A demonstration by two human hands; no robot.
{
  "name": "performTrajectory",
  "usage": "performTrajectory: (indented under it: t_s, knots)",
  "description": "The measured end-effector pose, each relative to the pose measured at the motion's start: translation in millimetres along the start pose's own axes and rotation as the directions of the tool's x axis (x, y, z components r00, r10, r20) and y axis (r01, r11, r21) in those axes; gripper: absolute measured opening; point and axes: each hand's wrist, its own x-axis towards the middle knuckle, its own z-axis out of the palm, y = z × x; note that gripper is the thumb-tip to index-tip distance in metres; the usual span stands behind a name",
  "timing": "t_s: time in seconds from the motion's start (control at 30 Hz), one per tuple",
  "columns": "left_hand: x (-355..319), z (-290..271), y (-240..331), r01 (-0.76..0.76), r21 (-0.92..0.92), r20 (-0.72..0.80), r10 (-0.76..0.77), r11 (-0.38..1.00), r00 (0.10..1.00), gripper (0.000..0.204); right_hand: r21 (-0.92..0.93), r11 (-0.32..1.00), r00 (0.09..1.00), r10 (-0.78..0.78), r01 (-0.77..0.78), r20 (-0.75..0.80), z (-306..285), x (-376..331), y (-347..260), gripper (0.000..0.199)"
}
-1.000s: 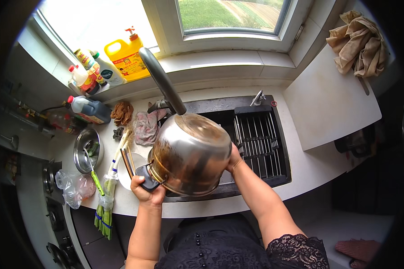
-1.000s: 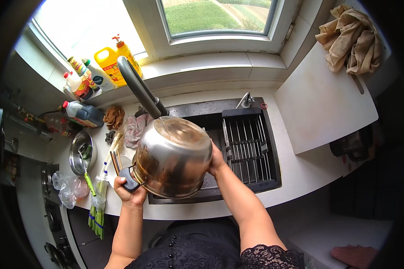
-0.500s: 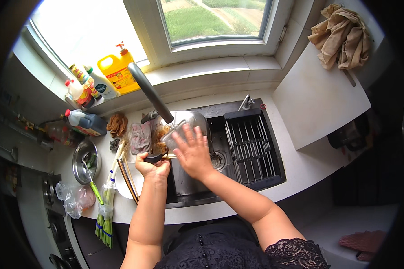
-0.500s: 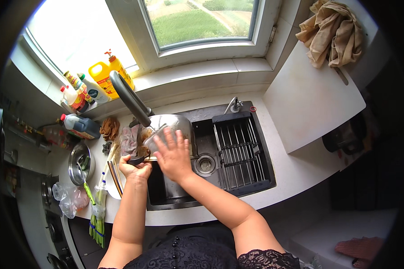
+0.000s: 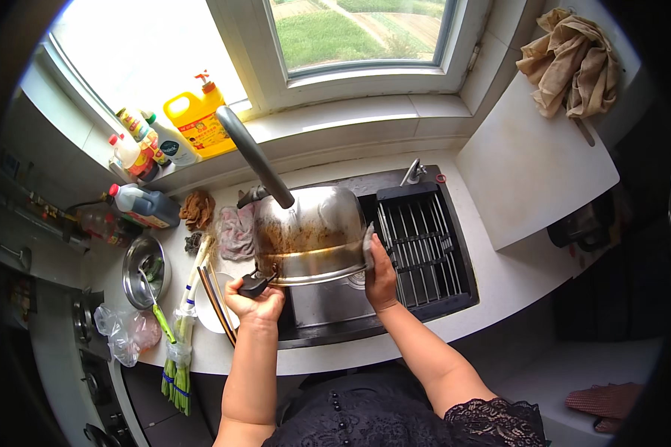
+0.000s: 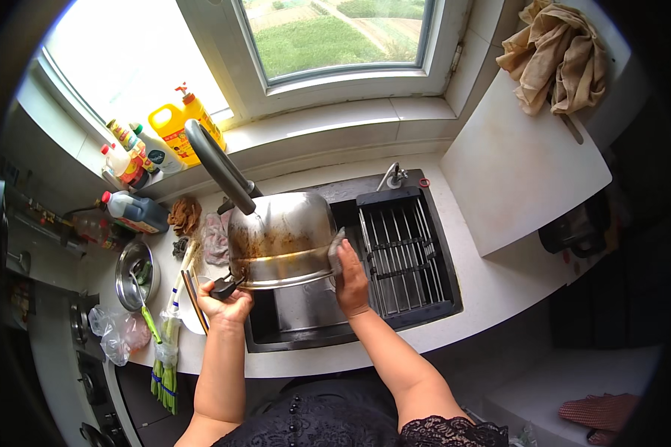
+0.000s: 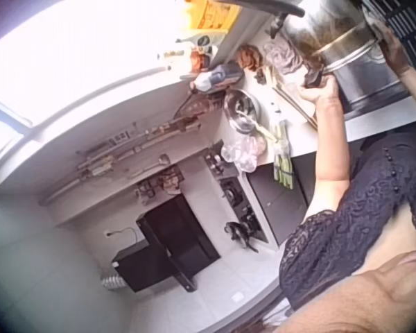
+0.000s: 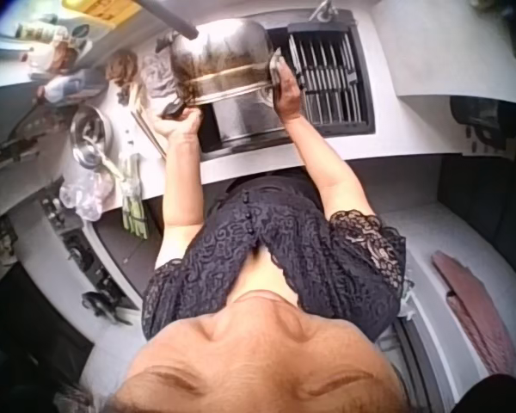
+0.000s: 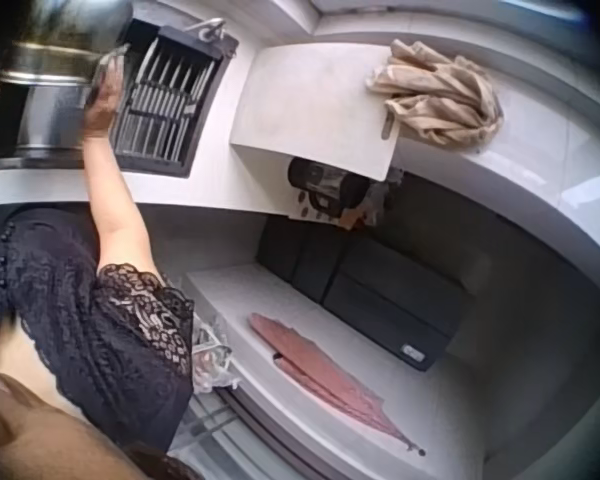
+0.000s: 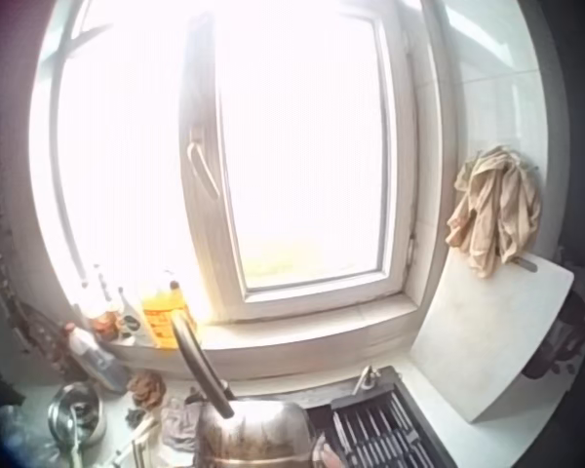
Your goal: The person washes a metal pot in the kitchen sink using a sponge and running water. They scrub the interior and exterior surfaces, rinse the pot, and place it on the stovetop. The person then opens a drawer and retrieves a white bowl.
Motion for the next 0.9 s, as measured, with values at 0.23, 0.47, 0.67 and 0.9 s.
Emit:
performTrajectory:
  t_s: [0.23,0.47,0.67,0.9]
  knots:
    - [-15,-18,12,0.088,0.106,0.362,-0.121,0.99,0.924,0.042,0.66,-0.074,0.463,0.653,-0.748,0.599,-12,-13,70,0.027]
    - [-18,-42,17,0.141,0.283,0.547,-0.281,0.949,0.788,0.064,0.48,-0.385,0.178,0.604,-0.789,0.777,-6,7,95,0.04]
    - [-19,-40,24,0.228,0.368,0.647,-0.425,0.901,0.633,0.071,0.371,-0.127,0.22,0.615,-0.92,0.757,7,-1,131,0.033]
    - [-7,11,41,0.028,0.706,0.627,-0.642,0.708,0.441,0.076,0.436,-0.04,0.331,0.591,-0.899,0.736,-7,6,128,0.03]
